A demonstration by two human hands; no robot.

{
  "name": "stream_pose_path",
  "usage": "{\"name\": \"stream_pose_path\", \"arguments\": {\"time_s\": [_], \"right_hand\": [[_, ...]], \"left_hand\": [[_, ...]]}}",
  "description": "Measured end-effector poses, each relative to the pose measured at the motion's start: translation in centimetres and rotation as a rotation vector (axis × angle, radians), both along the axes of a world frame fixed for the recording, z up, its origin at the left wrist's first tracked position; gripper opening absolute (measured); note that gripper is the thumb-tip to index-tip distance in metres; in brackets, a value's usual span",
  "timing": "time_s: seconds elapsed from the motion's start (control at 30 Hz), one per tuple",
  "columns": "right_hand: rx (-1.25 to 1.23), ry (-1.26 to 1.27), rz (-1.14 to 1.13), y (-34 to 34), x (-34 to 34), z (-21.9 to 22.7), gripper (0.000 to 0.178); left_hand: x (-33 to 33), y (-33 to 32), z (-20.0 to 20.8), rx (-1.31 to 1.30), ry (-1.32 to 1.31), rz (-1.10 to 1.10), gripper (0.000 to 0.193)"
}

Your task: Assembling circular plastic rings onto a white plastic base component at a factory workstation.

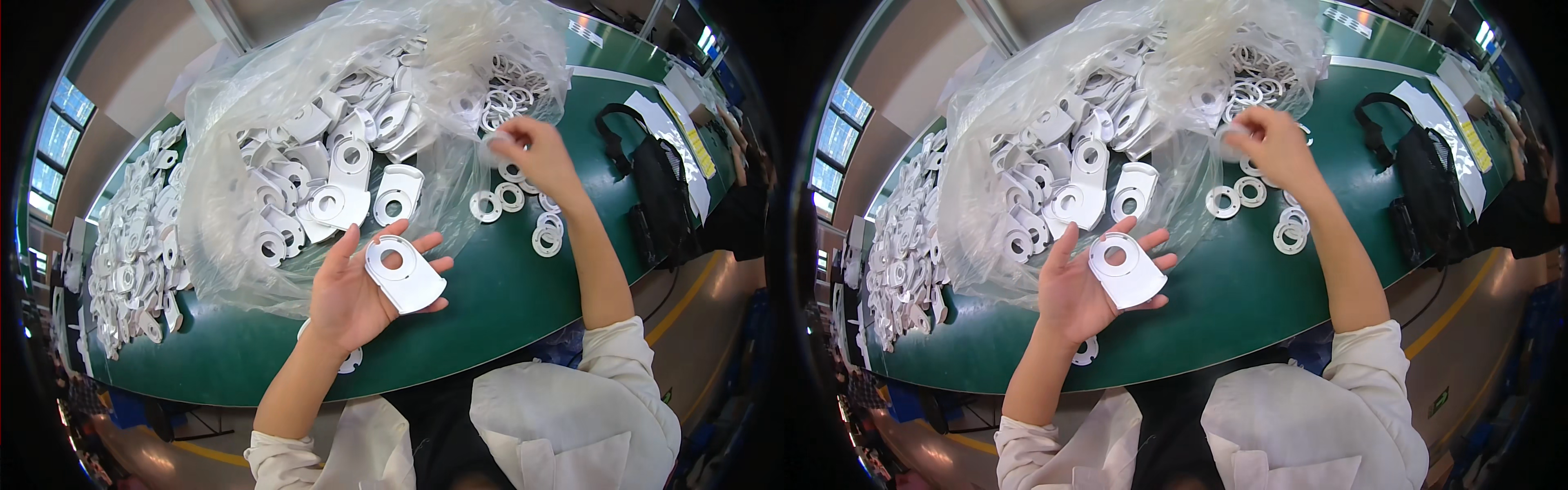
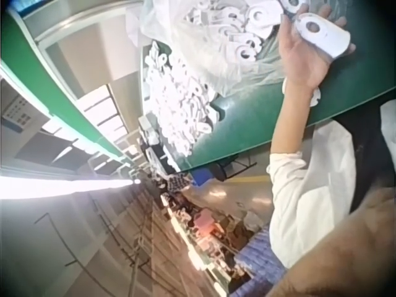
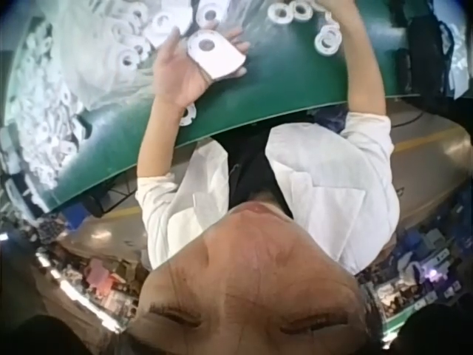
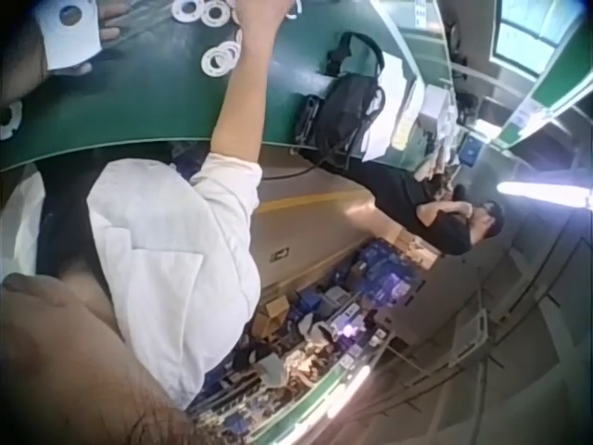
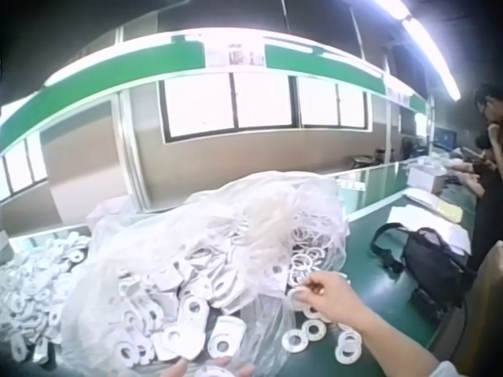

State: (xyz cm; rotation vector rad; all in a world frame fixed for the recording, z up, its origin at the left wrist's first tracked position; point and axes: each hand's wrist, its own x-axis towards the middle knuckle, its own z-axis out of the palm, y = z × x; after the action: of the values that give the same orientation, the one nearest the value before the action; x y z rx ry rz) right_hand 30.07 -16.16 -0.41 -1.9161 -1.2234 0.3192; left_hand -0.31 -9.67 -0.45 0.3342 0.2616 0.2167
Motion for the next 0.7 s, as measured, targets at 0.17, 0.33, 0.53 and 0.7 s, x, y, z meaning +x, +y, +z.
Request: {"name": "stream_pose_path", "arguments": {"time_s": [0.17,0.33,0.53,0.7], "right_hand": [[0.576,0.315,0.047,-0.2,-3.1,2.0,0.02],[0.137,0.531,0.478,-0.9,-9.8,1.2,0.027],[0.059,0.631,0.455,-0.8,-11.3,0.5,0.014],[0.05,0.764,0.459,-0.3,-10.8,0.1,0.015]], "left_hand": [[0.4,-0.1,-0.4,0.169,0.1,0.008,0.072],[0.8,-0.3,-0.8,0.163,0.103,-0.008,0.079],[0.9,-0.4,-1.2,0.22,0.106,-0.037,0.072],[0.8,-0.3,-1.3,0.233,0.088,-0.039,0.058]]}}
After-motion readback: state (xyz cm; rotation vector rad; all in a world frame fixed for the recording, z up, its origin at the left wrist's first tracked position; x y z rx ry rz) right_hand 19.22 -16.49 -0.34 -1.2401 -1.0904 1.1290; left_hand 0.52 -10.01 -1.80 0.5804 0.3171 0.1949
